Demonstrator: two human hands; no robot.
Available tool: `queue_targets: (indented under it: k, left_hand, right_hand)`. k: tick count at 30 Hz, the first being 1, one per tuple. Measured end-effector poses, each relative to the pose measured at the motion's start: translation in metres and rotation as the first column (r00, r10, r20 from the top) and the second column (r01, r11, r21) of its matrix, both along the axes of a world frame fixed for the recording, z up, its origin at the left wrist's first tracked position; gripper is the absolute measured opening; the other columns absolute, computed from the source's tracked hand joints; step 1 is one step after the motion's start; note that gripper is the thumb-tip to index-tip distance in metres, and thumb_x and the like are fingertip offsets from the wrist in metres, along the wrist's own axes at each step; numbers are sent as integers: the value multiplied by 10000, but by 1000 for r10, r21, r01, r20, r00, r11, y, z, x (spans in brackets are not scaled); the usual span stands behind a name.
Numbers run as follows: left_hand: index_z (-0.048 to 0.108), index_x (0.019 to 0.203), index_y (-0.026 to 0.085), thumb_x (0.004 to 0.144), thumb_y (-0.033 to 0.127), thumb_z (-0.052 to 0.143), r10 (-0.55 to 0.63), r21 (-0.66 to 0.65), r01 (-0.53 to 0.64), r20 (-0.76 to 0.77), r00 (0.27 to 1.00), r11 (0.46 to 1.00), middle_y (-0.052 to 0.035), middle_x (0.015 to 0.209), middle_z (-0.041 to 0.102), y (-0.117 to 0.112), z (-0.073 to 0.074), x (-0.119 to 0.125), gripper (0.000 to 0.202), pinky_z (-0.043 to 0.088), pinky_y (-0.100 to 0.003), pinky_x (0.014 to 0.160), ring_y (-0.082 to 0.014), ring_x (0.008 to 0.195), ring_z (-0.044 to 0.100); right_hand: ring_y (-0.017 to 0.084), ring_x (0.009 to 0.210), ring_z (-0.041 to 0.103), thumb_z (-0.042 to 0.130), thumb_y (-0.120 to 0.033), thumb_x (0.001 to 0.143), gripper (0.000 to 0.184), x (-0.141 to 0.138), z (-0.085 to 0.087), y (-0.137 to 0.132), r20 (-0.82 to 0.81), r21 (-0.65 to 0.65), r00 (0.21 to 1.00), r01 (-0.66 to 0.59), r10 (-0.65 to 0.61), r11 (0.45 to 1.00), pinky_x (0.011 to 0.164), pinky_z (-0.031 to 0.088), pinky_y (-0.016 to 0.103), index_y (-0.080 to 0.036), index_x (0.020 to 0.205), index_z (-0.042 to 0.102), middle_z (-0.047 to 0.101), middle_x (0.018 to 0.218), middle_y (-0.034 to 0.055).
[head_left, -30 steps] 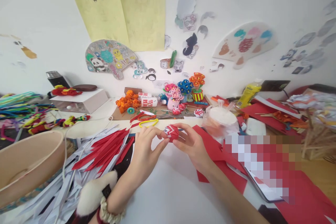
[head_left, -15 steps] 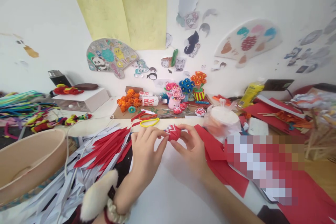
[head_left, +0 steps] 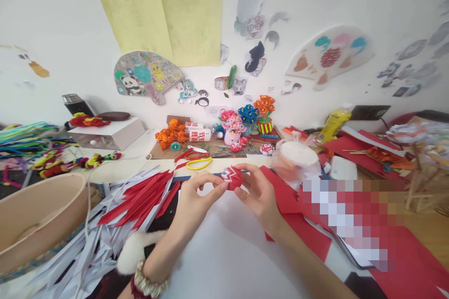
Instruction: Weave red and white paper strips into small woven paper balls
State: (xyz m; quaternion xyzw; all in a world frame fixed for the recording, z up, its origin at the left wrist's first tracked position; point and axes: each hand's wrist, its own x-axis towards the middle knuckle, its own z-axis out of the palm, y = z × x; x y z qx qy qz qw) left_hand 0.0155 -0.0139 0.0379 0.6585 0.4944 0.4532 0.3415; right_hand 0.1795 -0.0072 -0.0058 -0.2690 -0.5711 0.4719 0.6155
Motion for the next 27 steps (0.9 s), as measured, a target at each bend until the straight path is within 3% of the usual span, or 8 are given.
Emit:
queue_targets:
  k: [5,8,12,19,27]
  left_hand:
    - [690,763,227,826,322,666,34,247,-1,-128,991,969,3,788,680,-1,-4,0,116,357,-328,777,-182,802,548]
    - [666,782,220,852,290,639,43,313,16,-180,983,950,9,753,647,-4,-4,1,103,353,-328,767,-167,755,520]
    - [624,784,209,864,253,623,33,342,39,-203,979,939,15,775,621,-7,-1,0,91,343,-336,806,-156,760,519]
    - [617,792,218,861,246,625,11,342,64,-211,977,937,17,788,617,-6,1,-1,75,334,-339,813,-160,776,515]
    - [658,801,249,843,350,646,-21,209,41,-97,995,977,18,795,641,-6,-3,1,111,362,-324,780,-174,798,544]
  right_hand:
    - [197,948,638,695,-272,822,339,0,0,0,29,23,999,30,-31,999,927,489,379,-255,1126,547,641,1077,57]
    - [187,948,630,699,-255,819,343,0,0,-1,40,47,997,65,-67,997,920,488,355,-261,1128,552,640,1040,42]
    - [168,955,628,739,-245,783,375,-1,1,-1,-8,16,1000,17,-17,1000,913,492,321,-283,1117,571,636,1053,20]
    - [188,1017,624,729,-335,795,392,2,4,3,-116,-187,989,-114,93,976,877,519,311,-287,1164,605,658,1107,39]
    - [181,1031,613,722,-335,805,344,6,6,2,-97,-202,989,-133,115,970,876,505,292,-301,1137,642,668,1106,25]
